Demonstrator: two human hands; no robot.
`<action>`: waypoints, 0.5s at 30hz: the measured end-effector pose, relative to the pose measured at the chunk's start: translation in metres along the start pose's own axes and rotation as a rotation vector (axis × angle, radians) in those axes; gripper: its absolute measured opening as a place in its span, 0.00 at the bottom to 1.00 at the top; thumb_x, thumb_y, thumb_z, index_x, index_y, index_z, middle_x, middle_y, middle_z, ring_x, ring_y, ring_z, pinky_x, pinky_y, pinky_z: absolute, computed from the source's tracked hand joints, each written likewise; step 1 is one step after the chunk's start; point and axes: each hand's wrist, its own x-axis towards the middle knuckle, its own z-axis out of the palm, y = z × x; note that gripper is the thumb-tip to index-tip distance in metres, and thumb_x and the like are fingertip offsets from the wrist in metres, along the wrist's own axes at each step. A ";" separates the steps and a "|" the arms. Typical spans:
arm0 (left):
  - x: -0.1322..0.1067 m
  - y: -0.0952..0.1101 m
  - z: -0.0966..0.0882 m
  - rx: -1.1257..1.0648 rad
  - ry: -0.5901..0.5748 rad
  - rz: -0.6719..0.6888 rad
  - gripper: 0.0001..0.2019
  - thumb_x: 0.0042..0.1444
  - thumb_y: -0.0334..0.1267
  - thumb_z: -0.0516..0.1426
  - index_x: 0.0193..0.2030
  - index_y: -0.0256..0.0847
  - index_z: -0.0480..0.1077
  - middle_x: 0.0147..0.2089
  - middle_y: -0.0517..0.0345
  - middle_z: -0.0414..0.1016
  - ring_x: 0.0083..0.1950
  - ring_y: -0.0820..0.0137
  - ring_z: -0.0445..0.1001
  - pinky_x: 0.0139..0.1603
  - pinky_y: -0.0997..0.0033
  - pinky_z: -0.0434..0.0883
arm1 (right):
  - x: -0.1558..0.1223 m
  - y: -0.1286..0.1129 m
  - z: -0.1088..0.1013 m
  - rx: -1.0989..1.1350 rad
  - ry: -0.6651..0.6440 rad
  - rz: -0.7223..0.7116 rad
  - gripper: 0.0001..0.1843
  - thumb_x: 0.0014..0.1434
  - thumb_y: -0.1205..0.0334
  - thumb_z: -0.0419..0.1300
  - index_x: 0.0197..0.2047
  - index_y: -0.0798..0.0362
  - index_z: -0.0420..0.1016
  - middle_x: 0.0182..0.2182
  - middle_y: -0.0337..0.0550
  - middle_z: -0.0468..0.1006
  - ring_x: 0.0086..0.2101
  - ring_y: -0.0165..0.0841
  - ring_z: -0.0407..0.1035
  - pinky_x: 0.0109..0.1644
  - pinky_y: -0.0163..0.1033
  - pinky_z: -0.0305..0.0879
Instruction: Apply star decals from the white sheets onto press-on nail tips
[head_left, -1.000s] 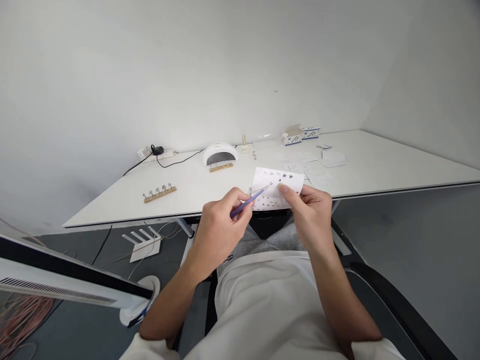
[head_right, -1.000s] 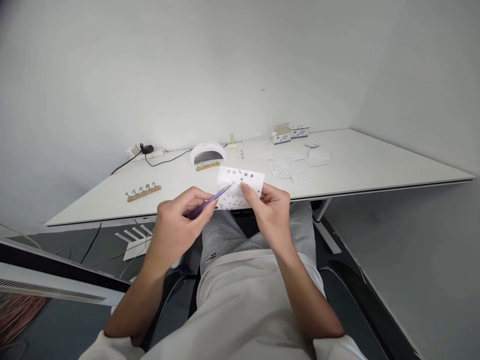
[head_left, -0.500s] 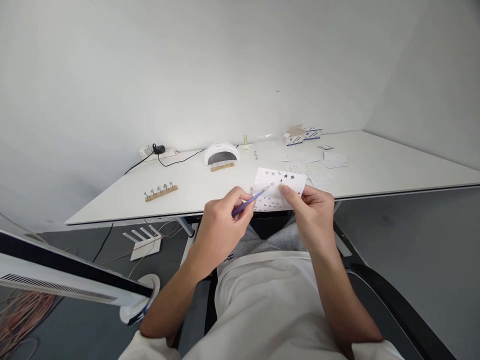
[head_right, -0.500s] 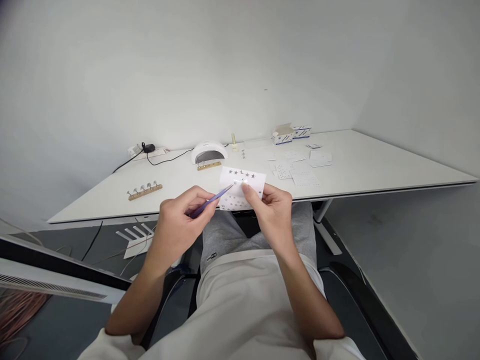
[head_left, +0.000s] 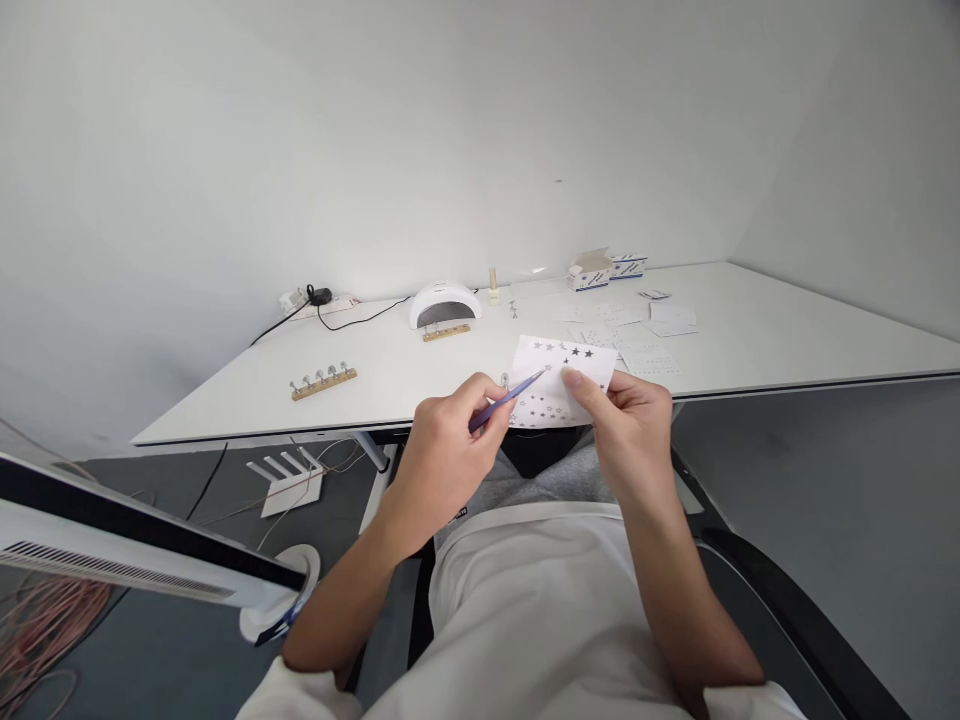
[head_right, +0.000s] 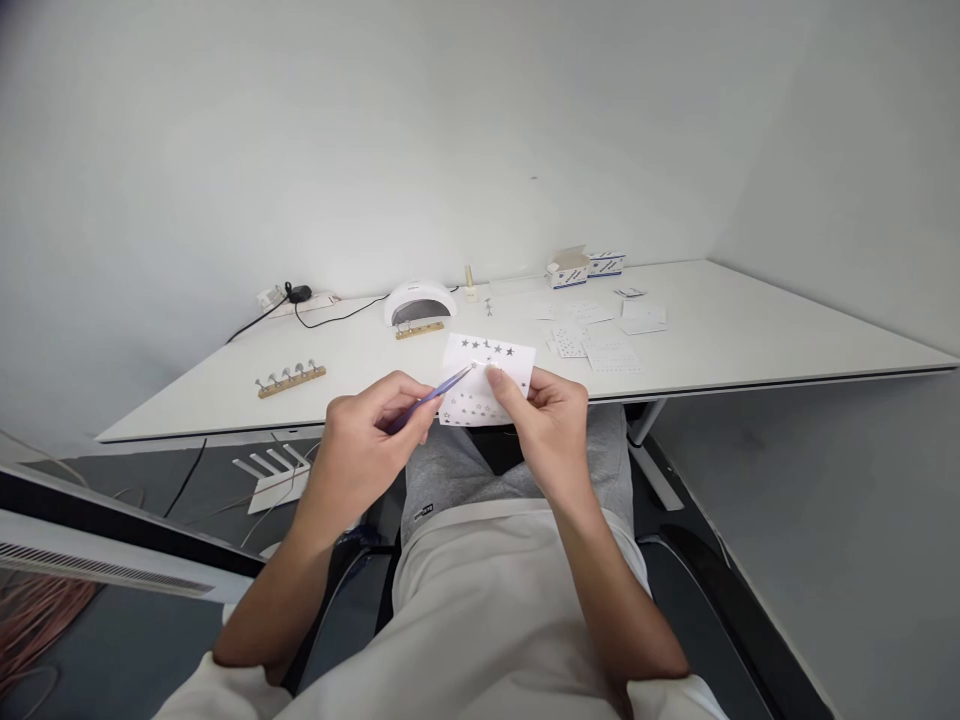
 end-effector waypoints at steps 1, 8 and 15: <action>0.000 0.000 0.000 0.004 -0.001 0.001 0.05 0.60 0.34 0.56 0.33 0.39 0.68 0.22 0.66 0.65 0.22 0.80 0.62 0.25 0.78 0.60 | 0.000 0.000 0.000 0.008 -0.003 0.004 0.06 0.53 0.55 0.68 0.33 0.46 0.84 0.32 0.38 0.83 0.32 0.37 0.76 0.34 0.40 0.71; 0.000 -0.002 0.003 0.005 0.005 0.010 0.06 0.61 0.35 0.55 0.32 0.40 0.66 0.22 0.66 0.64 0.22 0.80 0.62 0.26 0.78 0.60 | 0.000 -0.004 0.002 0.075 -0.028 0.072 0.07 0.54 0.56 0.68 0.36 0.45 0.85 0.32 0.39 0.84 0.34 0.38 0.77 0.37 0.41 0.73; 0.000 -0.002 0.004 -0.011 0.016 0.018 0.06 0.60 0.35 0.56 0.32 0.40 0.66 0.21 0.66 0.63 0.22 0.80 0.62 0.26 0.78 0.60 | 0.001 -0.005 0.000 0.080 -0.040 0.086 0.08 0.54 0.55 0.67 0.37 0.46 0.85 0.31 0.40 0.84 0.35 0.39 0.78 0.37 0.42 0.75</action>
